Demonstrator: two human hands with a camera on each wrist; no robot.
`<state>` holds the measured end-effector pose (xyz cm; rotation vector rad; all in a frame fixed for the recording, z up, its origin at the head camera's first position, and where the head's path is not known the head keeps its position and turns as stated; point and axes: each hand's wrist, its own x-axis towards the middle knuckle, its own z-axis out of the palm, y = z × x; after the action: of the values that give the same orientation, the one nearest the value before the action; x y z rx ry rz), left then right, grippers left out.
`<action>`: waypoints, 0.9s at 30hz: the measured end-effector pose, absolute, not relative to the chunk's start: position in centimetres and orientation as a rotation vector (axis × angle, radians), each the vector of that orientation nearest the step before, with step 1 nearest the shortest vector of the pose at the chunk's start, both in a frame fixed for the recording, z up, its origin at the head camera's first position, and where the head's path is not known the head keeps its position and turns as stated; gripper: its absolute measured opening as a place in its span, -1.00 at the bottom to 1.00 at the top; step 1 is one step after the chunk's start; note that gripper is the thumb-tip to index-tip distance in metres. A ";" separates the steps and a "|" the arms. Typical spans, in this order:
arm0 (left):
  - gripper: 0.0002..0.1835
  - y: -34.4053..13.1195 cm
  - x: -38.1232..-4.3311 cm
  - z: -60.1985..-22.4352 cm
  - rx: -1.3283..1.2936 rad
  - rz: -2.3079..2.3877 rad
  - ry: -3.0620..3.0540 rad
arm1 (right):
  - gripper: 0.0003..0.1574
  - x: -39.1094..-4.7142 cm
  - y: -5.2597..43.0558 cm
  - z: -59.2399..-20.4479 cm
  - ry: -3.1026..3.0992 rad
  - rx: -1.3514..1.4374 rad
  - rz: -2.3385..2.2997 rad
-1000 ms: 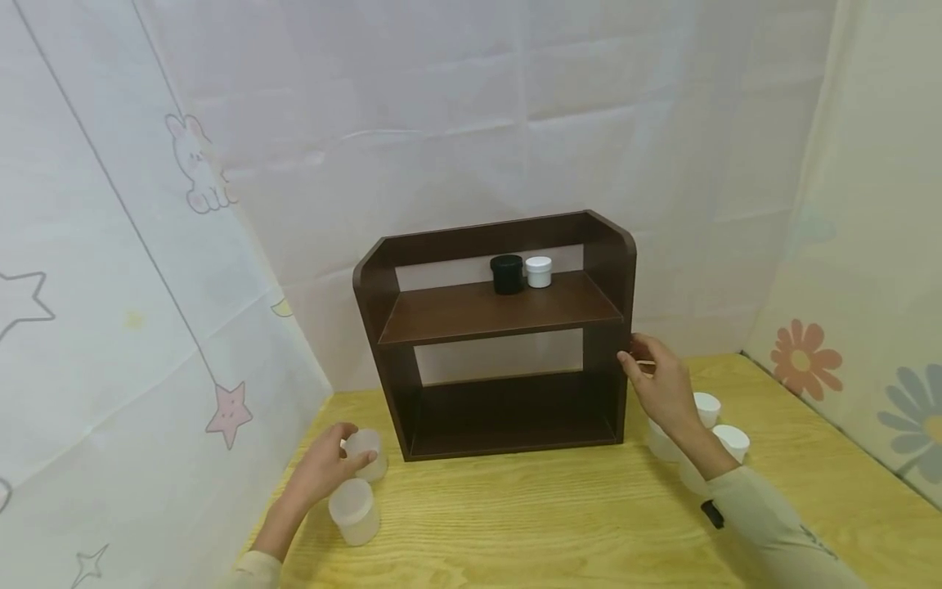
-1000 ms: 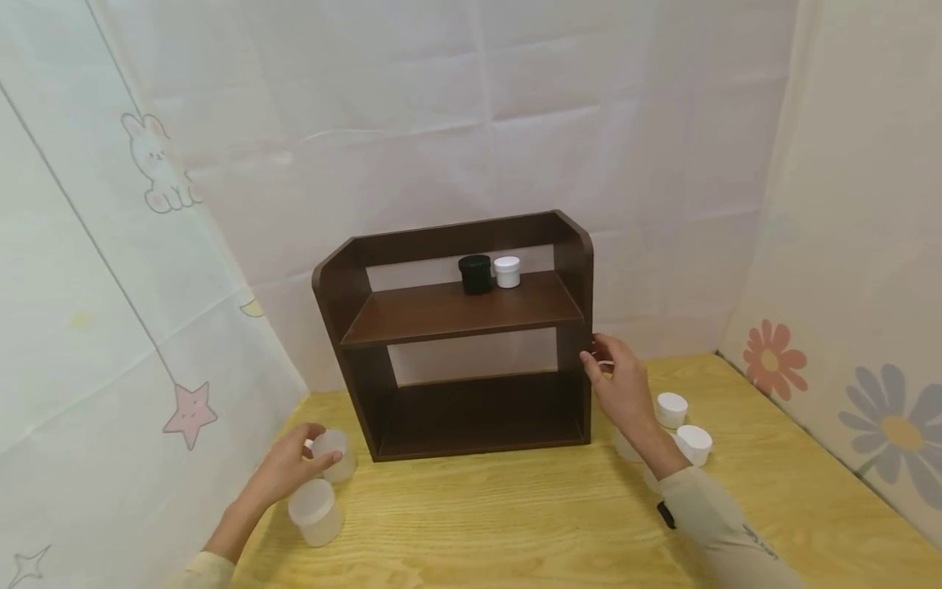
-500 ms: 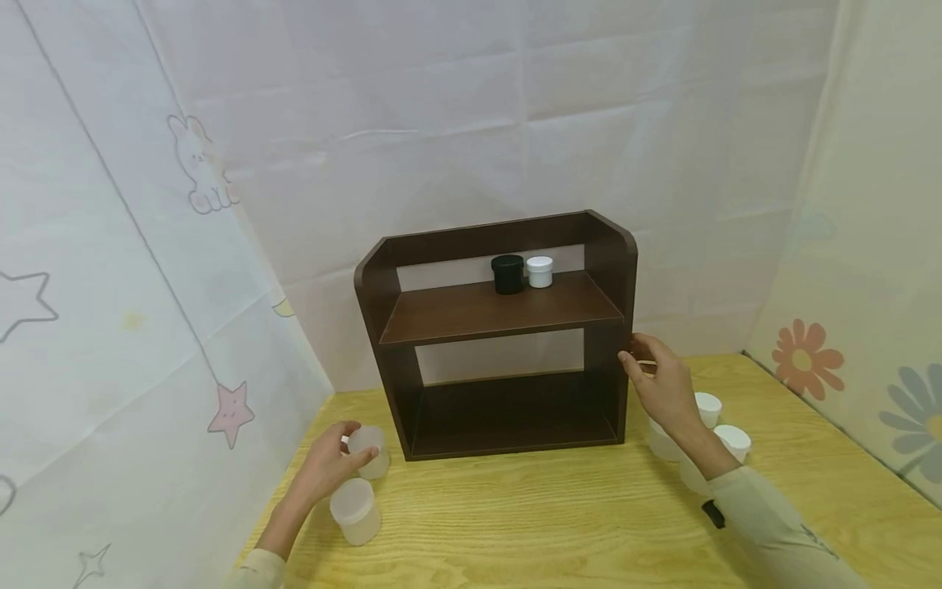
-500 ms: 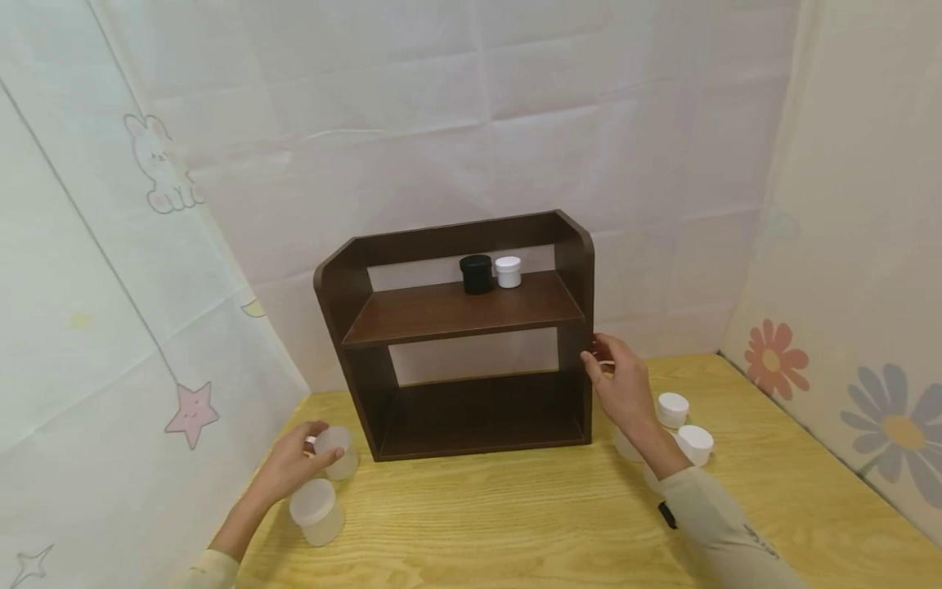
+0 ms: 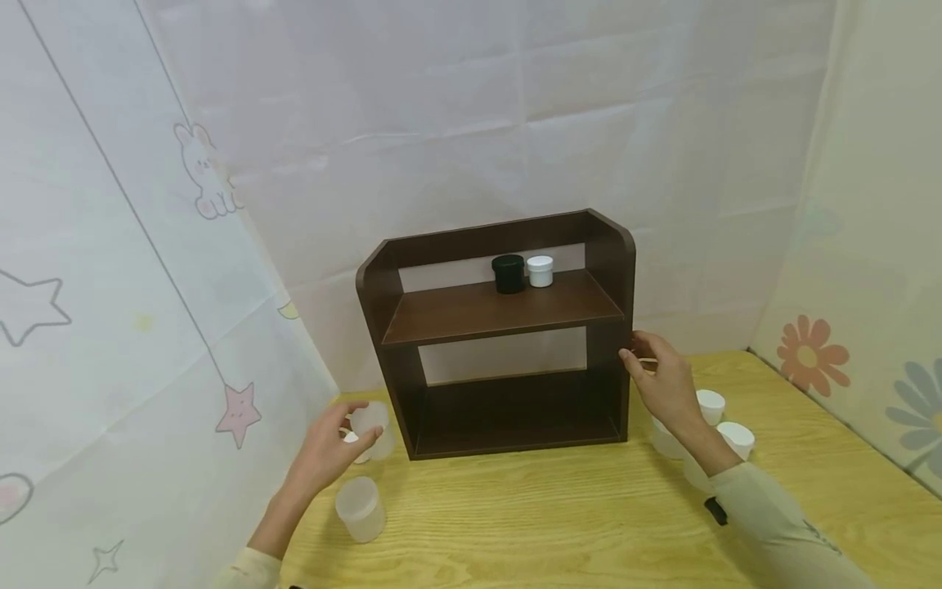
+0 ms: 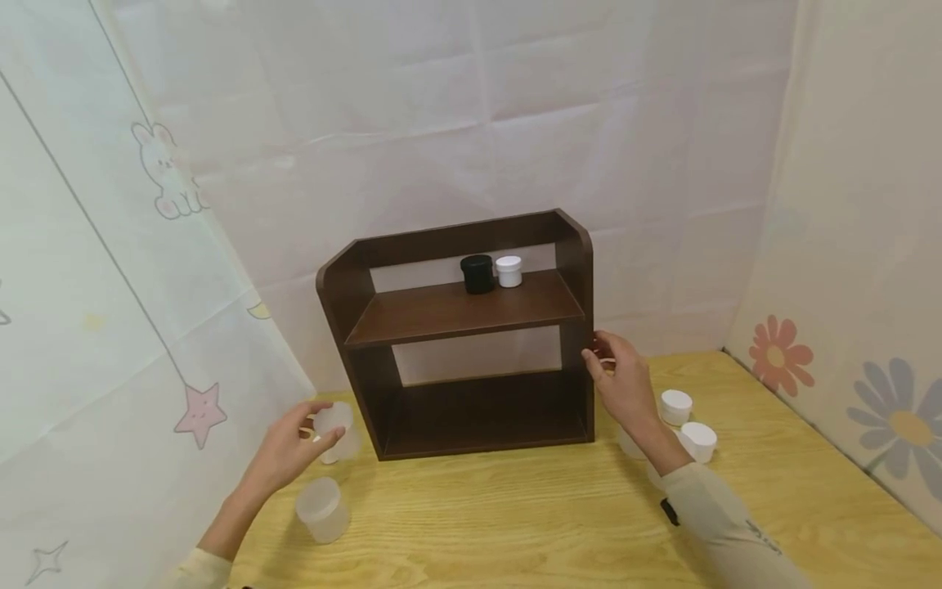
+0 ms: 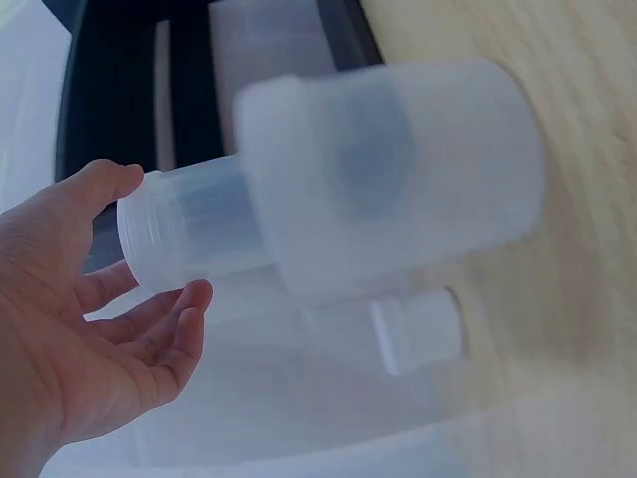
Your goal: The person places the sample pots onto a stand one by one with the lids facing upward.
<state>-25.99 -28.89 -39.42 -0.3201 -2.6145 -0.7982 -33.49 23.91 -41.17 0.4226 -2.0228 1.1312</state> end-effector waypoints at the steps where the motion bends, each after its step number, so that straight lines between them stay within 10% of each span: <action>1: -0.37 -28.5 -25.7 -39.0 -0.347 -0.790 -2.600 | -0.52 -33.5 23.9 -41.2 -2.024 0.423 1.132; 16: -0.48 -20.7 -23.6 -30.0 -0.690 -0.709 -2.521 | -0.52 -33.3 23.8 -41.1 -2.028 0.431 1.146; 27: -0.49 -14.9 -28.2 -23.3 -0.881 -0.644 -2.399 | -0.52 -33.3 23.9 -41.1 -2.020 0.441 1.152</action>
<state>-28.24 -14.94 -23.27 -0.8809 -2.3993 -0.6443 -33.35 23.87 -41.07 0.4412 -2.0202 1.1518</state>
